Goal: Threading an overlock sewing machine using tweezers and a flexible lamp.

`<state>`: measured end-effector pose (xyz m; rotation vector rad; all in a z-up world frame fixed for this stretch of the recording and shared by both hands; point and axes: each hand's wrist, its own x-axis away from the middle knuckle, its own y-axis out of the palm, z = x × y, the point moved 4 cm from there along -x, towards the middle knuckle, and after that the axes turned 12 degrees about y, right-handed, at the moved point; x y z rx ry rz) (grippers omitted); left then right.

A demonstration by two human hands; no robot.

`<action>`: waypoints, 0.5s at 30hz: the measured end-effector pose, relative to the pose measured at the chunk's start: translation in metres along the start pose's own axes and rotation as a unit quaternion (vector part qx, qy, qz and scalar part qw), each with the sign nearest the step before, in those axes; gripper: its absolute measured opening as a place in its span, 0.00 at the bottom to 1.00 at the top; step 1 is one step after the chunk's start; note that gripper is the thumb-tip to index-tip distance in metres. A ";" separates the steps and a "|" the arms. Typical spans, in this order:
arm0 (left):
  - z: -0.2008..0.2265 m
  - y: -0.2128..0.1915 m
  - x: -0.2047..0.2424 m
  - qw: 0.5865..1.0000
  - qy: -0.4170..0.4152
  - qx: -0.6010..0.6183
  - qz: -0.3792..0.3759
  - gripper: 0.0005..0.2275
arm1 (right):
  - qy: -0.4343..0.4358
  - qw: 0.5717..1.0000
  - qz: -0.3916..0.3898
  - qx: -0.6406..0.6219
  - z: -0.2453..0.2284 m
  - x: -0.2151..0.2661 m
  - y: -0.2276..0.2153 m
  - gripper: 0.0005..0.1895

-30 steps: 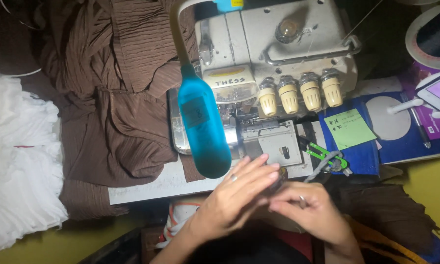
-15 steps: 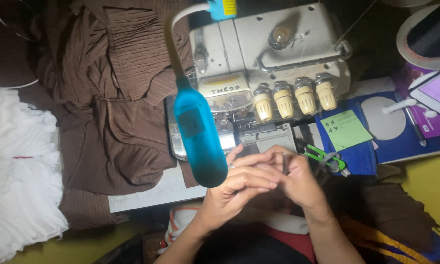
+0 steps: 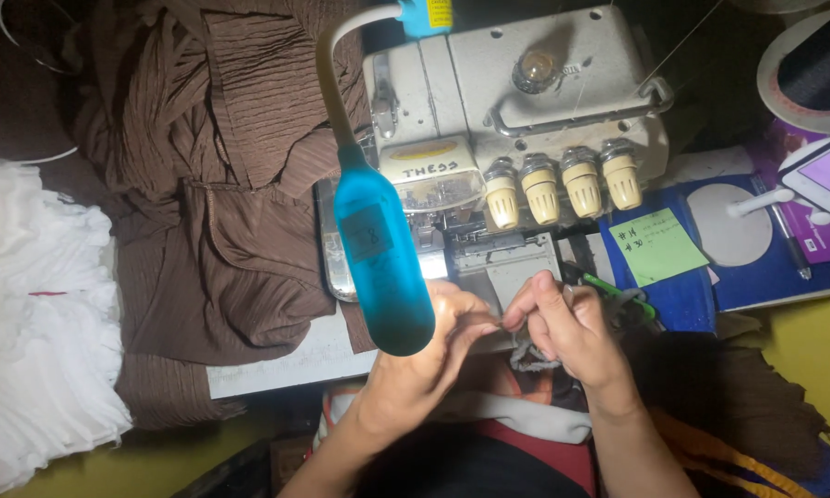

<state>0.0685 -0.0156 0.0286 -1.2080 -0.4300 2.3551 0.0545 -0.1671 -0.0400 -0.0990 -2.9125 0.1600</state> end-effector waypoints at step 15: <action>-0.006 0.000 0.008 0.996 -0.039 -0.026 -0.070 0.12 | -0.095 0.990 -0.061 0.087 -0.024 0.007 0.008 0.11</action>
